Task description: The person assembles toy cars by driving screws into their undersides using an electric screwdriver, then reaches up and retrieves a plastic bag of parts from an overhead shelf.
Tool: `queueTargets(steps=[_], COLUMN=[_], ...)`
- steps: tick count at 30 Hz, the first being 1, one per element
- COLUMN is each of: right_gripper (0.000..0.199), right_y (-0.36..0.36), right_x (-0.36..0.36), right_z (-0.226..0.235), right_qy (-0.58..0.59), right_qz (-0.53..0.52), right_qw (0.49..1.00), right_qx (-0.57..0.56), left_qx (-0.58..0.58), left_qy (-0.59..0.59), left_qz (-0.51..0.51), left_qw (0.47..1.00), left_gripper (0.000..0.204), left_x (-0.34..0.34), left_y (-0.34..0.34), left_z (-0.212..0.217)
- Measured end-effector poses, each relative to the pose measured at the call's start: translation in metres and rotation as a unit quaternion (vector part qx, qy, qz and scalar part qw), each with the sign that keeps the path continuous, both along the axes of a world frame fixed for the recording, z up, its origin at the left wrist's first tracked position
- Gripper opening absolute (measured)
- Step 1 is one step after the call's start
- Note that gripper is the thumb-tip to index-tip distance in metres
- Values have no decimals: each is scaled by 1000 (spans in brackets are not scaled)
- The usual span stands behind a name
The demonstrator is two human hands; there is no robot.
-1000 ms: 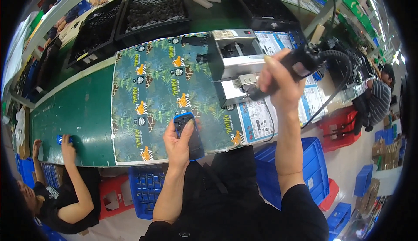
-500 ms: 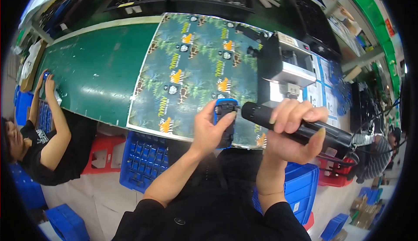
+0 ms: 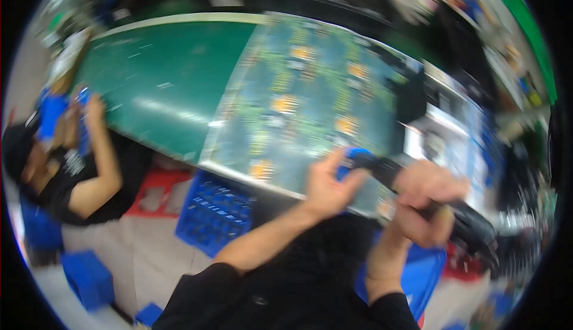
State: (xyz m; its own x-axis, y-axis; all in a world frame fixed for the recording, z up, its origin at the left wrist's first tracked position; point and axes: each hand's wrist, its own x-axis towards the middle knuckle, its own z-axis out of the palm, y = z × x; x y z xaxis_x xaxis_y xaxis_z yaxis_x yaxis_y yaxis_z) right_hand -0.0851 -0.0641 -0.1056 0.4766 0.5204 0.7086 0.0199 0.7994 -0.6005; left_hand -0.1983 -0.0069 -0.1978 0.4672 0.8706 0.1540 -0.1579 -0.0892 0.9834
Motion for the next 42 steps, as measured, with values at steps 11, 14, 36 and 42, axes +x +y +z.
queueTargets(steps=[11,14,36,42], right_gripper=[27,25,10,12], right_y=[-18,-25,-69,-50], right_x=[21,14,113,113], right_z=[-21,-15,26,30], right_qy=[-4,6,-3,35], right_qz=[-35,-47,-213,-212], right_qw=[997,995,977,974], right_qx=[70,83,-16,-74], left_qx=[-1,15,-216,-323], left_qy=[-17,-25,-59,-112], left_qz=[-23,-21,-159,-169], left_qw=[1000,999,962,925], left_gripper=[35,37,54,54], left_x=[2,2,15,10], left_y=[-20,-25,-33,-15], left_z=[12,15,1,4])
